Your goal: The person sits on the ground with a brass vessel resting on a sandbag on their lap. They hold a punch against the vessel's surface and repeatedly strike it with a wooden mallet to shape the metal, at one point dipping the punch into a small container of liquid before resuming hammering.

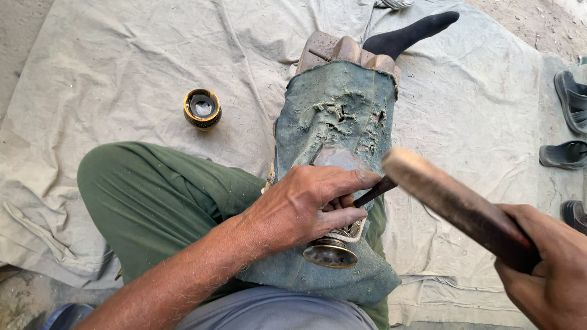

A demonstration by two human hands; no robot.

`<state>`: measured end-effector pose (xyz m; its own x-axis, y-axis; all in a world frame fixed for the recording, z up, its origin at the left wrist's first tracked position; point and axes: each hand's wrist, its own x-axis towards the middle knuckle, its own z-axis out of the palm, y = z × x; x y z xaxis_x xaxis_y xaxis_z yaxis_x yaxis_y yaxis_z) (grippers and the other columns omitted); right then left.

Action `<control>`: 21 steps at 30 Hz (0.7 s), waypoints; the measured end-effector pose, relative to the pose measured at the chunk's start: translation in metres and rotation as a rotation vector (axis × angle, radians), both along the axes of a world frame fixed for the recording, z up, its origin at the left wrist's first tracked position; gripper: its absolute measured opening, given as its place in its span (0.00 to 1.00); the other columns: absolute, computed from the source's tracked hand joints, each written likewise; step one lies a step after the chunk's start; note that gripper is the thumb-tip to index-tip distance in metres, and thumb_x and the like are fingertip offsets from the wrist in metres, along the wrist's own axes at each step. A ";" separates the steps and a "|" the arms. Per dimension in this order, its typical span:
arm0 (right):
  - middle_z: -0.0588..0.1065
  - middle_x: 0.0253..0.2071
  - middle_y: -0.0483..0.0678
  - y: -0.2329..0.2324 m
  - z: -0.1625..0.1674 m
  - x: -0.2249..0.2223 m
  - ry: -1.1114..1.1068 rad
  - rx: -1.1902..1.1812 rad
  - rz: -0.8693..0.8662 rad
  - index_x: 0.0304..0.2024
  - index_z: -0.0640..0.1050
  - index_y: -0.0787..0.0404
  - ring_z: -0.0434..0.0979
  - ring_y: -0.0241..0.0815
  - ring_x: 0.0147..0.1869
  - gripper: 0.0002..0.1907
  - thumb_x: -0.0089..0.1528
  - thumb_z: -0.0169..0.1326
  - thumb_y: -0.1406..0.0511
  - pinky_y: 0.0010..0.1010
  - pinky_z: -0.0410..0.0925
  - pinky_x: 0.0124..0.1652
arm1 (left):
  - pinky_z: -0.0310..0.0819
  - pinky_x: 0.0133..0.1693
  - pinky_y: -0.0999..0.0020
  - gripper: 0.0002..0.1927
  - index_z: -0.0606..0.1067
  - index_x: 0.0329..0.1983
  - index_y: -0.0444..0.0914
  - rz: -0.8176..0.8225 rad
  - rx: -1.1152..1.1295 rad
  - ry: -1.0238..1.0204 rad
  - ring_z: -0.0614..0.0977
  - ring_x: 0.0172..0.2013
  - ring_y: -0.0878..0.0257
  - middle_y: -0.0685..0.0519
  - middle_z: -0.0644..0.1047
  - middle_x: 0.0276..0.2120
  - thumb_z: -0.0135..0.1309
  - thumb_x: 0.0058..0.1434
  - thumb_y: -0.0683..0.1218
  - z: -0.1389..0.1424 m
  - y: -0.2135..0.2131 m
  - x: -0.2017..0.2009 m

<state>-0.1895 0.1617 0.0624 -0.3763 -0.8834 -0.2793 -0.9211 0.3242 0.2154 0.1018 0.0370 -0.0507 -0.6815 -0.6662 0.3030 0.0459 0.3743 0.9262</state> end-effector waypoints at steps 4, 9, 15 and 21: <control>0.78 0.34 0.49 0.003 -0.005 -0.002 -0.355 -0.312 -0.020 0.53 0.75 0.63 0.82 0.40 0.38 0.23 0.55 0.61 0.76 0.30 0.76 0.39 | 0.78 0.36 0.65 0.26 0.74 0.63 0.42 -0.031 0.027 0.007 0.82 0.32 0.60 0.53 0.79 0.31 0.64 0.61 0.46 -0.002 -0.004 0.000; 0.76 0.34 0.49 0.011 -0.009 -0.012 -0.319 -0.304 0.025 0.47 0.76 0.62 0.80 0.40 0.36 0.19 0.54 0.65 0.77 0.31 0.76 0.39 | 0.78 0.38 0.64 0.26 0.74 0.63 0.42 -0.051 -0.005 0.014 0.83 0.34 0.59 0.51 0.80 0.34 0.63 0.62 0.47 -0.004 -0.008 -0.001; 0.78 0.33 0.51 0.019 -0.016 -0.017 -0.376 -0.386 -0.040 0.53 0.74 0.67 0.81 0.40 0.35 0.27 0.51 0.63 0.78 0.31 0.74 0.38 | 0.79 0.41 0.64 0.26 0.73 0.65 0.42 -0.073 -0.047 0.042 0.84 0.37 0.58 0.50 0.82 0.39 0.62 0.63 0.48 -0.006 -0.010 -0.001; 0.76 0.33 0.52 0.020 -0.018 -0.018 -0.219 -0.317 -0.036 0.54 0.75 0.65 0.79 0.41 0.32 0.26 0.53 0.65 0.76 0.33 0.73 0.34 | 0.79 0.42 0.64 0.27 0.73 0.65 0.43 -0.094 -0.053 0.018 0.84 0.37 0.58 0.51 0.82 0.38 0.62 0.63 0.48 -0.008 -0.013 0.000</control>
<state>-0.2079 0.1820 0.0444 -0.3700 -0.9263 -0.0714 -0.9212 0.3758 -0.1014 0.1016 0.0245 -0.0584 -0.7343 -0.5820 0.3493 0.1000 0.4162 0.9038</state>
